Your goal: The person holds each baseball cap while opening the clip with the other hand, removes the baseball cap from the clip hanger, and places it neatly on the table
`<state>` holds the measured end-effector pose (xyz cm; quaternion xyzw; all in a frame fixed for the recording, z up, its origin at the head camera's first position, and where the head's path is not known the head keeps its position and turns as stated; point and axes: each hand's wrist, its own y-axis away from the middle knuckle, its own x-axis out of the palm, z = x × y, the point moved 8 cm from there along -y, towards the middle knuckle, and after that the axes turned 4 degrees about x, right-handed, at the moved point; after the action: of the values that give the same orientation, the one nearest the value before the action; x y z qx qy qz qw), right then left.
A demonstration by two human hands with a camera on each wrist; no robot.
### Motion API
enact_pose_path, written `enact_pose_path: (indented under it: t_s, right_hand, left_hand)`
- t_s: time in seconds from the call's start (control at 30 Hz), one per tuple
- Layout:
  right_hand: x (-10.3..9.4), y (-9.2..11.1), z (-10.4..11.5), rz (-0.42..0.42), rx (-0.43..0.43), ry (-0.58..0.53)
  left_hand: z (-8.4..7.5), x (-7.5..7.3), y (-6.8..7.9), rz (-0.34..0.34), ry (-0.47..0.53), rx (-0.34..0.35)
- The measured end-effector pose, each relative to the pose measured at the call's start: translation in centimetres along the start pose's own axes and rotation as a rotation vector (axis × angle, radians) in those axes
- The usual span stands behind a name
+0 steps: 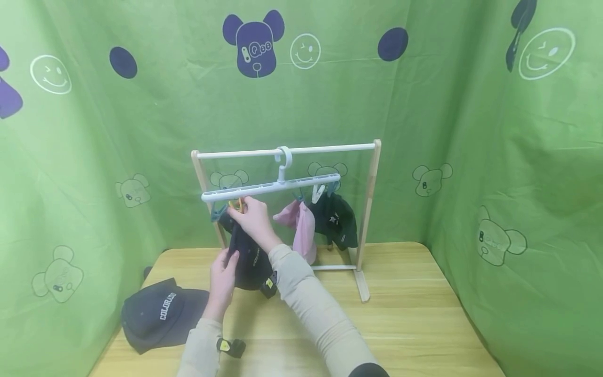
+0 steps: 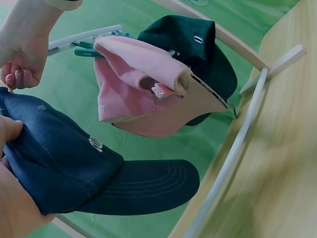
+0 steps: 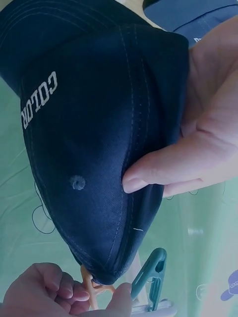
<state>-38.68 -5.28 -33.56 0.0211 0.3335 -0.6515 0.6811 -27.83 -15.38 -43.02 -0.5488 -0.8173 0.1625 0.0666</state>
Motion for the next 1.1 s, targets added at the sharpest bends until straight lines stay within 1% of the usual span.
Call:
enact_pose_path:
  t_s: [0.2, 0.37, 0.43, 0.6, 0.67, 0.73, 0.97, 1.1]
  right_hand:
    - [-0.2, 0.2, 0.4, 0.014, 0.006, 0.010]
    - [-0.2, 0.2, 0.3, 0.019, 0.000, 0.043]
    - [-0.1, 0.1, 0.1, 0.019, -0.008, 0.059]
    - [0.1, 0.0, -0.1, 0.034, -0.014, 0.063]
    - [0.1, -0.1, -0.1, 0.044, -0.011, 0.065]
    - [0.1, -0.1, -0.3, 0.056, -0.004, 0.061]
    - [0.0, -0.2, -0.5, 0.081, 0.007, 0.057]
    - [0.0, -0.2, -0.7, 0.087, 0.015, 0.062]
  left_hand:
    - [-0.1, 0.0, 0.2, -0.002, 0.002, -0.007]
    - [2.3, 0.1, -0.2, -0.030, 0.004, 0.010]
    - [2.7, 0.0, -0.3, -0.048, -0.001, 0.028]
    - [-0.2, -0.5, 0.7, -0.078, -0.032, 0.067]
    - [-0.9, -0.7, 1.0, -0.092, -0.058, 0.084]
    - [-1.1, -0.8, 1.2, -0.109, -0.087, 0.106]
    - [1.9, -1.0, 0.9, -0.201, -0.135, 0.155]
    - [2.1, -1.3, 1.0, -0.218, -0.135, 0.183]
